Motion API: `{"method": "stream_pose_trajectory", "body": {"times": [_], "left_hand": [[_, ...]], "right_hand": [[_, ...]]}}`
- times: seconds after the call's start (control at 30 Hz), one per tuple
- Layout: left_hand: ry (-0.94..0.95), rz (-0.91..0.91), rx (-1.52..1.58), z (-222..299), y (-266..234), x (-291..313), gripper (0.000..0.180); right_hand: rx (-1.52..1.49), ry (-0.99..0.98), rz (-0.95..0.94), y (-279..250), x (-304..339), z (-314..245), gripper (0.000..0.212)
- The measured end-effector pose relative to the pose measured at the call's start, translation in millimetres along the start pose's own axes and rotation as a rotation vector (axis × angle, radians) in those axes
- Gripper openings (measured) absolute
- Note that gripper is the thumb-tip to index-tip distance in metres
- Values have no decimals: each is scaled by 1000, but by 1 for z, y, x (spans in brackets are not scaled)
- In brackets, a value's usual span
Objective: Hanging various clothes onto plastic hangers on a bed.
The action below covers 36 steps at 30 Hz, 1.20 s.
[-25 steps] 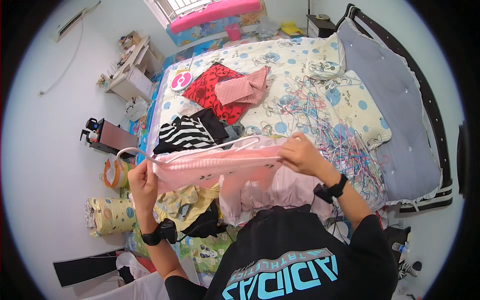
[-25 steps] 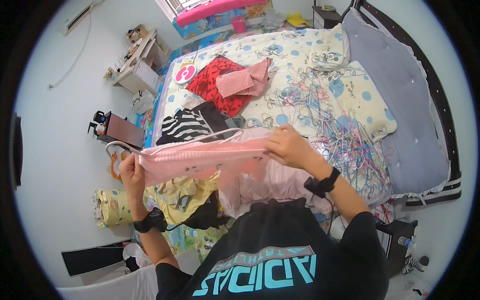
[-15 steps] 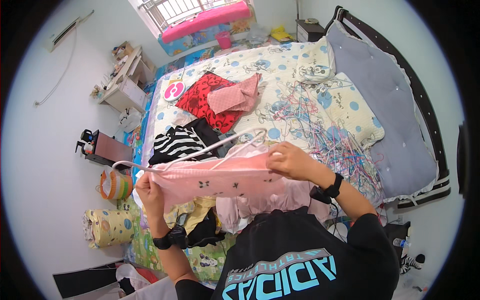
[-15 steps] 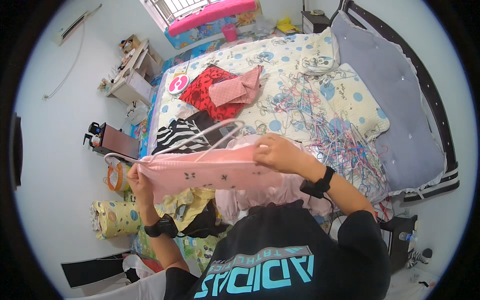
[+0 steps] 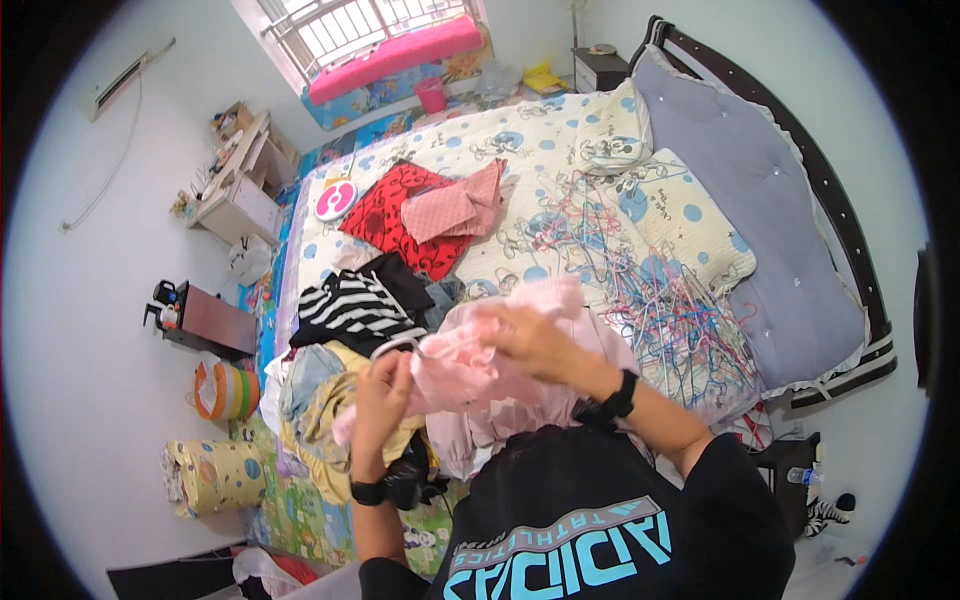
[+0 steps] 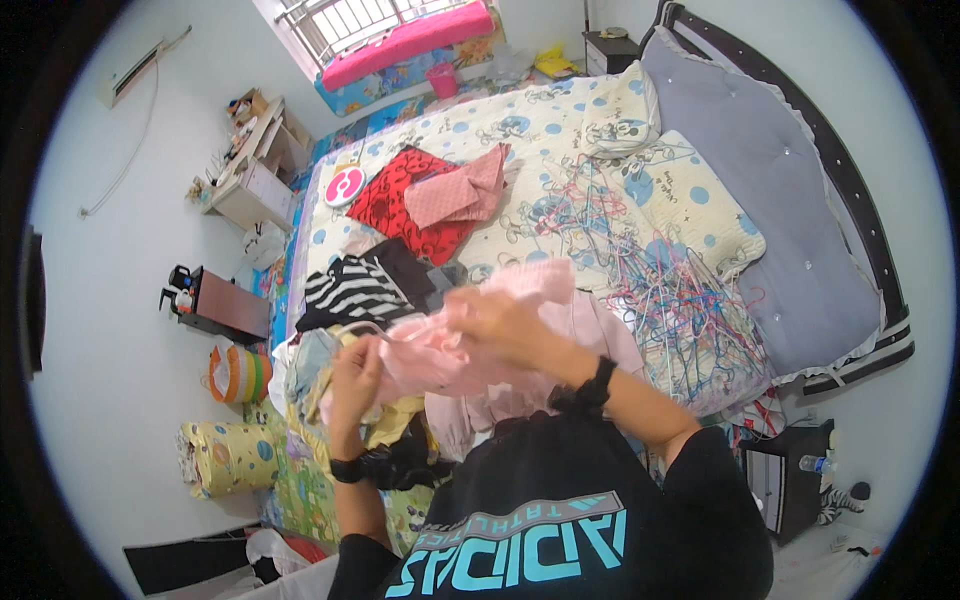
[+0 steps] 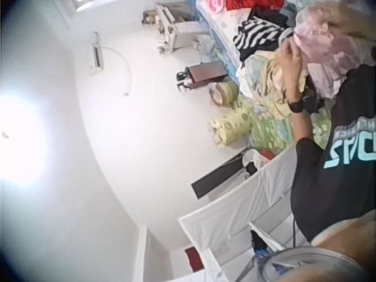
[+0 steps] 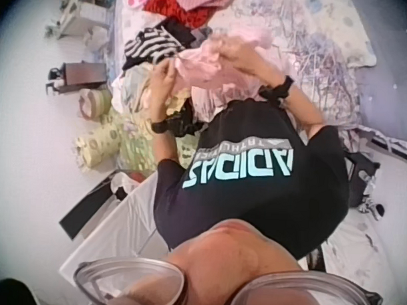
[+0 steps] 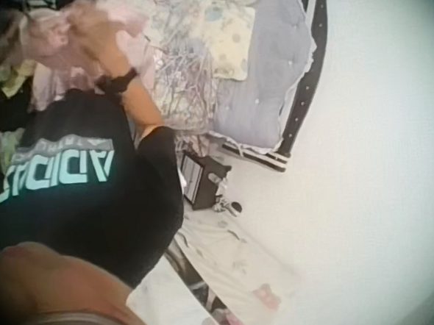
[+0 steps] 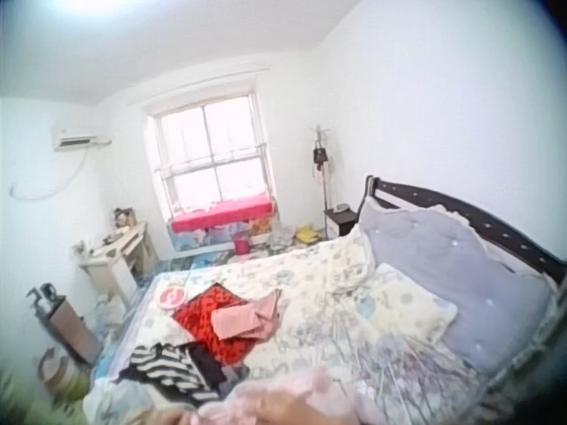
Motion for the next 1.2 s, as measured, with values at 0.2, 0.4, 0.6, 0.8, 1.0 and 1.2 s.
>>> {"method": "stream_pose_trajectory", "body": {"times": [0.2,0.4,0.6,0.8,1.0,1.2], "left_hand": [[-32,-20,31,1,-14,29,21],[-152,-23,-222,-40,-46,65,15],[113,-48,-581,-39,-49,86,26],[32,-52,-466,-31,-36,90,16],[-65,-117,-374,-29,-31,101,10],[-7,-178,-208,15,-15,109,17]], "right_hand": [[13,24,-60,3,6,-23,25],[-65,241,-67,3,10,-2,24],[-176,265,-53,-5,9,-1,25],[-281,312,-15,-16,16,5,25],[-313,418,0,-41,45,18,23],[-238,441,-240,-81,69,-23,20]]}}
Point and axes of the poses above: each hand's wrist, its own x-axis away from the middle knuckle, its own y-axis out of the palm, z = x × y, the point moved 1 cm from there along -x, towards the middle knuckle, and after that the axes turned 11 degrees about y, right-handed, at the moved point
